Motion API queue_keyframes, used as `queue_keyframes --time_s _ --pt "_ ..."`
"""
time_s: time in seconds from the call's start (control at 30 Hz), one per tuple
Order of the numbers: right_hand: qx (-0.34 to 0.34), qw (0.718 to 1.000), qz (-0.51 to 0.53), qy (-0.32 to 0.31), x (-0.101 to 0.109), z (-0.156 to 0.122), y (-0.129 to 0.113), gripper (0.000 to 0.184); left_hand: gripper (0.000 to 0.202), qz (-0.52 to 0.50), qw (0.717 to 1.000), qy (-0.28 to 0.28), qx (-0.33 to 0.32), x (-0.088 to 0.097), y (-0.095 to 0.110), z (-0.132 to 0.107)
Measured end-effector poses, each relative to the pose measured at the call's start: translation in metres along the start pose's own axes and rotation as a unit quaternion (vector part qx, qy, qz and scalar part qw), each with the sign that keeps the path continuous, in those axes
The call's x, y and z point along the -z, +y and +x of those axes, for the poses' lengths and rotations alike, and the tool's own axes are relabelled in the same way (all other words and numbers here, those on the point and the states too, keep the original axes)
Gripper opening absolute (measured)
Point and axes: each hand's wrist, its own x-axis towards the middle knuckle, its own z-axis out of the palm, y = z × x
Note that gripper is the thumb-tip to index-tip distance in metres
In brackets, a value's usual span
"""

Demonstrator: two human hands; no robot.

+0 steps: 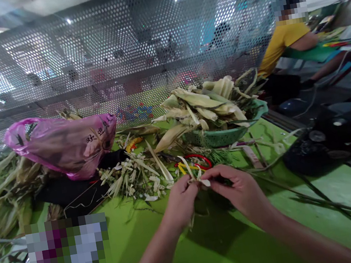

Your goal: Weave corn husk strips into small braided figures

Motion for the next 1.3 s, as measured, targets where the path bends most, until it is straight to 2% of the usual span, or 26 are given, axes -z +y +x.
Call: queue_keyframes --time_s 0.13,0.2,0.27,0.37,0.43,0.53,0.67,0.83,1.07,1.2,1.3 --pt "0.045 0.998 -0.035 -0.01 0.0 -0.001 -0.003 0.008 0.012 0.14 0.989 -0.011 -0.034 0.0 0.0 -0.001" --pt "0.032 0.999 -0.029 -0.01 0.0 -0.001 -0.004 0.005 0.011 0.159 0.985 -0.028 -0.052 0.0 0.003 -0.003" --pt "-0.01 1.0 -0.003 -0.004 0.0 0.001 -0.004 0.009 0.011 0.16 0.984 -0.044 -0.068 0.001 0.006 -0.006" --pt "-0.092 0.993 0.072 -0.004 0.0 0.004 -0.003 0.025 0.012 0.138 0.985 -0.067 -0.079 0.003 0.01 -0.009" --pt "-0.135 0.982 0.126 -0.029 0.0 0.005 -0.001 0.033 0.019 0.1 0.989 -0.076 -0.073 0.003 0.012 -0.011" --pt "-0.169 0.967 0.176 -0.068 0.0 0.004 0.001 0.036 0.032 0.023 0.996 -0.072 -0.056 0.002 0.012 -0.011" --pt "-0.154 0.97 0.18 -0.061 0.0 0.002 0.002 0.03 0.038 -0.085 0.993 -0.077 -0.001 -0.002 0.008 -0.009" --pt "-0.107 0.981 0.156 -0.035 -0.001 0.0 -0.003 0.021 0.038 -0.203 0.973 -0.082 0.068 -0.006 -0.003 -0.007" --pt "-0.115 0.976 0.183 -0.036 -0.001 0.0 -0.008 0.019 0.039 -0.157 0.982 -0.089 0.06 -0.002 0.002 -0.007" --pt "-0.12 0.978 0.17 -0.001 0.002 0.001 -0.005 0.02 0.036 -0.141 0.982 -0.105 0.071 0.0 -0.001 -0.004" --pt "-0.121 0.98 0.155 -0.015 0.004 0.001 -0.006 0.024 0.036 -0.113 0.987 -0.096 0.066 0.001 -0.002 -0.003"
